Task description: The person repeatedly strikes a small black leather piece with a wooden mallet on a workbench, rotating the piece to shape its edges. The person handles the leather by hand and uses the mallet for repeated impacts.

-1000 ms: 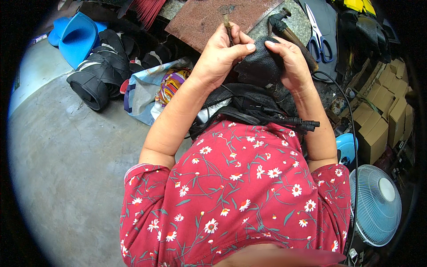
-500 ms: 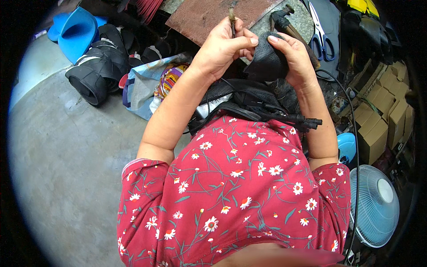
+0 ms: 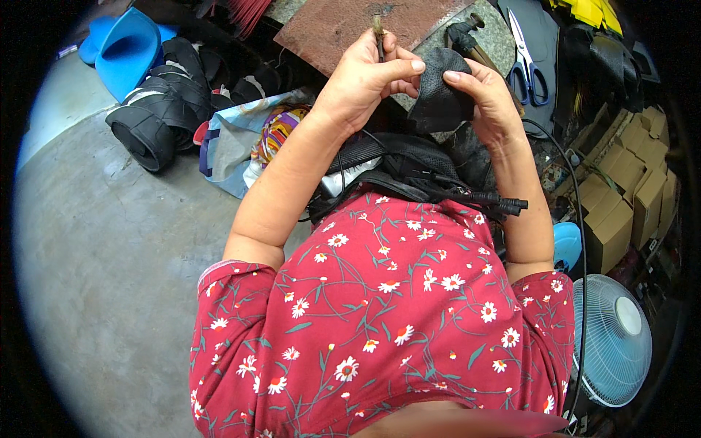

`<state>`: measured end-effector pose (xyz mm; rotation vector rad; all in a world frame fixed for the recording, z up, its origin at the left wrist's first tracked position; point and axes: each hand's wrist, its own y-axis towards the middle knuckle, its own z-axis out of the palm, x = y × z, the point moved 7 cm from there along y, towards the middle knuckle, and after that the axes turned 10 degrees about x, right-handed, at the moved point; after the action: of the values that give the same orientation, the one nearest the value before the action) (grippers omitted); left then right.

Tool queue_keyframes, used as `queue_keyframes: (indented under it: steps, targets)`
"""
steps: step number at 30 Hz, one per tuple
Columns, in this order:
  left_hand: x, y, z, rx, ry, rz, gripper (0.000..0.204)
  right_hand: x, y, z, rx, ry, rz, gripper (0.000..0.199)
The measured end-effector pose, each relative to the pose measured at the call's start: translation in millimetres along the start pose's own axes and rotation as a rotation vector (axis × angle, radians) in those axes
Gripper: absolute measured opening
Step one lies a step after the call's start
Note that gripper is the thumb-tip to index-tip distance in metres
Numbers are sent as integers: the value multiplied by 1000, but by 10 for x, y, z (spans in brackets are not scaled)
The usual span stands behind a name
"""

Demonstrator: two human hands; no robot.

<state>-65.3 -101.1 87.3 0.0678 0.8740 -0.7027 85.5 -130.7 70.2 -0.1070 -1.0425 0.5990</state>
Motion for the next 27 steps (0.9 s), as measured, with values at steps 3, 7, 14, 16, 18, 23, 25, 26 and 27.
queue_keyframes:
  steps: [3,7,14,16,18,23,25,26,27]
  targets:
    - [2,-14,5,24,38,-16,35,-17,4,-20,2,-14,25,25]
    - [-8,-41,30,54,-10,-38,30,-35,13,-30,13,43,38,26]
    - [-34,-43,41,27,55,-42,33,36,-4,-29,10,-18,8,25]
    - [-34,-47,40,46,132,-57,34,47,-8,-20,12,-32,5,24]
    - [-24,-54,28,45,125,-60,35,50,-8,-11,18,-41,2,24]
    - [-2,-49,38,76,33,-33,36,39,11,25,60,1,8,23]
    - [1,-51,51,89,-12,-4,36,48,17,34,72,0,4,23]
    - [3,-49,58,102,-27,3,36,51,19,36,73,-8,3,23]
    - [3,-48,64,115,-42,10,36,55,22,37,73,-12,1,24]
